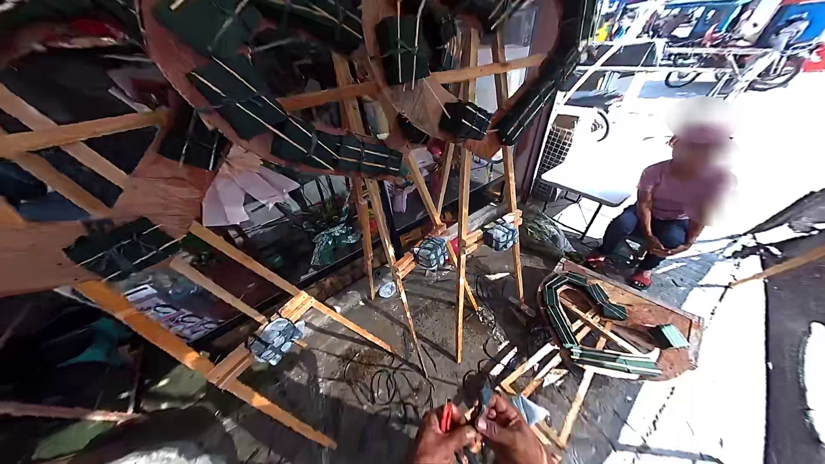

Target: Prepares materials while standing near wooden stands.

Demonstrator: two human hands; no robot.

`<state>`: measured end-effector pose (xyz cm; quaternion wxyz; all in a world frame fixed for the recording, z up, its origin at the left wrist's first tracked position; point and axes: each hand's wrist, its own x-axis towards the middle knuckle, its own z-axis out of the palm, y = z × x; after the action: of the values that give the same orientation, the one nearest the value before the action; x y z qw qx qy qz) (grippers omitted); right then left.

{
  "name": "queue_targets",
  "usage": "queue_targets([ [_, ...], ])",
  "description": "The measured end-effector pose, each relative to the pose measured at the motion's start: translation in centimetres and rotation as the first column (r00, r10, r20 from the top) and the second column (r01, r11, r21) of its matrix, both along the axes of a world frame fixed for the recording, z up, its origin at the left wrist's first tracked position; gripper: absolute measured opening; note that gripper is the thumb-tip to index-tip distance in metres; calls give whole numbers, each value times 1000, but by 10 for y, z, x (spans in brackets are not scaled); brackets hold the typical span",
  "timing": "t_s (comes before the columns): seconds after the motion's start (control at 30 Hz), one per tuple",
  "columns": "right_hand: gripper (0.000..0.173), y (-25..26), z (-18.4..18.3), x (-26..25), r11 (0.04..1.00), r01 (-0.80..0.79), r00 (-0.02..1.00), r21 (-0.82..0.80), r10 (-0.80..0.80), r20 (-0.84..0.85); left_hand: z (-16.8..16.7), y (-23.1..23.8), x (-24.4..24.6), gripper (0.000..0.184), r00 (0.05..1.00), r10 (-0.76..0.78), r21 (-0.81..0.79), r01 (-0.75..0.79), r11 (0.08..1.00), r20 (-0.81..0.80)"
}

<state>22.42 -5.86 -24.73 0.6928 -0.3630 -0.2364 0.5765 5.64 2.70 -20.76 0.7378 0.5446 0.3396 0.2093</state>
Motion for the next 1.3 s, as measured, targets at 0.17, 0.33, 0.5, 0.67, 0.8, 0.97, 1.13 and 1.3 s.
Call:
queue_targets([
  [0.17,22,-4,27,-2,958,122,971,-261,-170,-169,6,-4,0,13,988,-97,39,103,994,-122],
  [0.33,26,-18,11,23,886,261,947,-383,-311,-76,-5,-13,-16,15,939,-125,258,213,942,-320],
  [0.5,21,-35,-7,44,829,364,928,-424,-362,89,-17,-25,-33,22,878,-107,340,289,895,-466],
  [0.67,22,-42,-14,29,821,365,931,-440,-337,143,-24,-27,-39,38,816,-188,300,400,866,-546],
  [0.8,20,-39,-9,10,863,282,959,-420,-254,123,-22,-29,-11,46,881,-130,358,314,879,-455],
  [0.97,18,-40,-13,-3,919,228,968,-322,-180,172,-37,-32,22,25,972,-97,173,135,976,-213],
  [1.13,12,-47,-9,5,937,238,968,-256,-251,-22,-31,-33,18,10,995,-64,-122,55,991,-71],
  [1.3,9,-44,-12,6,906,297,925,-302,-351,-143,-26,-32,9,10,993,-98,-164,86,983,-67],
])
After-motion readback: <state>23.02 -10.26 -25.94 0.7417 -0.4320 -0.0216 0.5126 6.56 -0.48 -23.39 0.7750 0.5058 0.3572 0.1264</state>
